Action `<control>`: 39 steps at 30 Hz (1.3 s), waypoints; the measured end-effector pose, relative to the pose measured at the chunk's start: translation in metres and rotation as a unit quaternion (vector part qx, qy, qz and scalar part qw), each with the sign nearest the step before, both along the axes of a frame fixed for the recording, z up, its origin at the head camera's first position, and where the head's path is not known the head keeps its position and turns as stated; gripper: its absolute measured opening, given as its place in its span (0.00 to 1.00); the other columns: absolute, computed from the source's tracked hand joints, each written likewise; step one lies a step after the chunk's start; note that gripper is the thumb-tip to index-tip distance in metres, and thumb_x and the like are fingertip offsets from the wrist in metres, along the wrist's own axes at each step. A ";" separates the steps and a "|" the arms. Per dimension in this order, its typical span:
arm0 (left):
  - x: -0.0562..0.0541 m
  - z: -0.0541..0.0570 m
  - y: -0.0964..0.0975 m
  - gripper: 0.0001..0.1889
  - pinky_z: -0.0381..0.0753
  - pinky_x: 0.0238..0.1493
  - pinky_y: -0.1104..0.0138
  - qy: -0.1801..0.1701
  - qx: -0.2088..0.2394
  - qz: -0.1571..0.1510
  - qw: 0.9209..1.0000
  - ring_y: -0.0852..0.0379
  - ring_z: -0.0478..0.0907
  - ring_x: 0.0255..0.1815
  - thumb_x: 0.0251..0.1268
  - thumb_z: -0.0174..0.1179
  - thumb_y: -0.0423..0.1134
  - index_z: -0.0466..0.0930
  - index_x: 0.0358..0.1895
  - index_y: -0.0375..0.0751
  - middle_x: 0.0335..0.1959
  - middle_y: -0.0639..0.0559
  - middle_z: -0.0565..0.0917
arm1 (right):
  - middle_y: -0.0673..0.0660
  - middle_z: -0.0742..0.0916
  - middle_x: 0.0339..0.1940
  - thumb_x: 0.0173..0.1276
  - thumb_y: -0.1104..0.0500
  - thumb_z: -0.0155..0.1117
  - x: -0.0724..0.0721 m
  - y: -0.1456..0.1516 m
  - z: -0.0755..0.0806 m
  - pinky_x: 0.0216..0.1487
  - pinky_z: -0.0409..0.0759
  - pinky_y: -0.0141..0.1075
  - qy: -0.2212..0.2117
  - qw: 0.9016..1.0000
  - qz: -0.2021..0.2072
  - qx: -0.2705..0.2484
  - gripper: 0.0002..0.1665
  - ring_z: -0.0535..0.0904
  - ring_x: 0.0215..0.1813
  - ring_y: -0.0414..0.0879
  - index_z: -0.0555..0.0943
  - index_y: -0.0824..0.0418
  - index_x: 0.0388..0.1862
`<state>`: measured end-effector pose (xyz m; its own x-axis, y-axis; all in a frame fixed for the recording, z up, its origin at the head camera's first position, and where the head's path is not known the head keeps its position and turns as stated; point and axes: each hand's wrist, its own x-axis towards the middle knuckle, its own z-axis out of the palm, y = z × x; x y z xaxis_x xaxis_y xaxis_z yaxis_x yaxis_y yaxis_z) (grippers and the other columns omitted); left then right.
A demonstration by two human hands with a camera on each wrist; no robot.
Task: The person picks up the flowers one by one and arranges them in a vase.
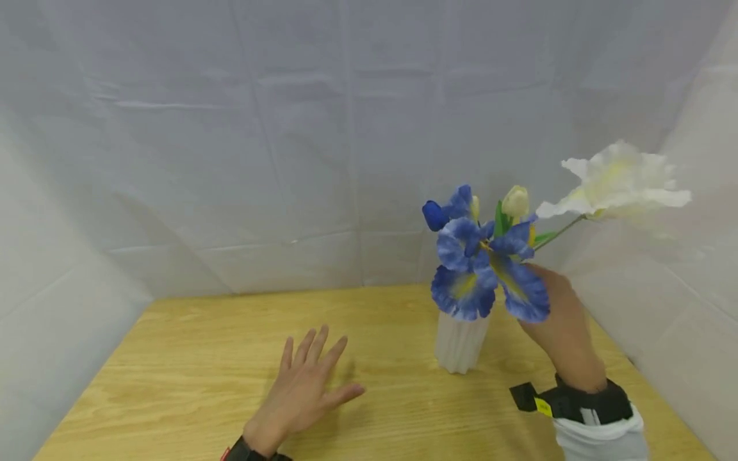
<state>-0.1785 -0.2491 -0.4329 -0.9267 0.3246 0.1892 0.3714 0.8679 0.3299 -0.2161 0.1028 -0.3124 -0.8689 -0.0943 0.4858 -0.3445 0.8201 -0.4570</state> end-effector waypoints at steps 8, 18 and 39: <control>0.000 -0.003 0.002 0.44 0.32 0.68 0.39 -0.011 0.002 -0.003 1.000 0.37 0.45 0.74 0.60 0.46 0.73 0.62 0.72 0.46 0.74 0.37 0.53 | 0.50 0.73 0.18 0.71 0.58 0.58 -0.003 0.008 -0.004 0.20 0.66 0.37 -0.138 0.985 0.092 0.041 0.15 0.66 0.20 0.43 0.73 0.63 0.53; 0.000 -0.006 0.003 0.45 0.33 0.68 0.39 -0.019 0.010 -0.004 1.000 0.37 0.45 0.74 0.59 0.46 0.74 0.63 0.72 0.46 0.74 0.37 0.53 | 0.54 0.83 0.39 0.71 0.43 0.56 0.002 0.014 -0.026 0.39 0.79 0.46 -0.167 0.984 0.052 0.020 0.23 0.79 0.42 0.51 0.78 0.63 0.46; 0.000 -0.012 0.011 0.45 0.41 0.68 0.38 0.022 -0.002 0.003 1.000 0.35 0.50 0.72 0.59 0.44 0.74 0.61 0.73 0.47 0.73 0.37 0.56 | 0.45 0.83 0.46 0.73 0.46 0.55 0.014 -0.037 -0.078 0.43 0.81 0.36 -0.158 0.959 0.220 -0.080 0.18 0.80 0.44 0.40 0.78 0.52 0.55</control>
<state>-0.1786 -0.2385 -0.4453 -0.9195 0.3197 0.2286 0.3801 0.8713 0.3105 -0.2025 0.0659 -0.3903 -0.8680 -0.4322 0.2445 -0.4656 0.5371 -0.7034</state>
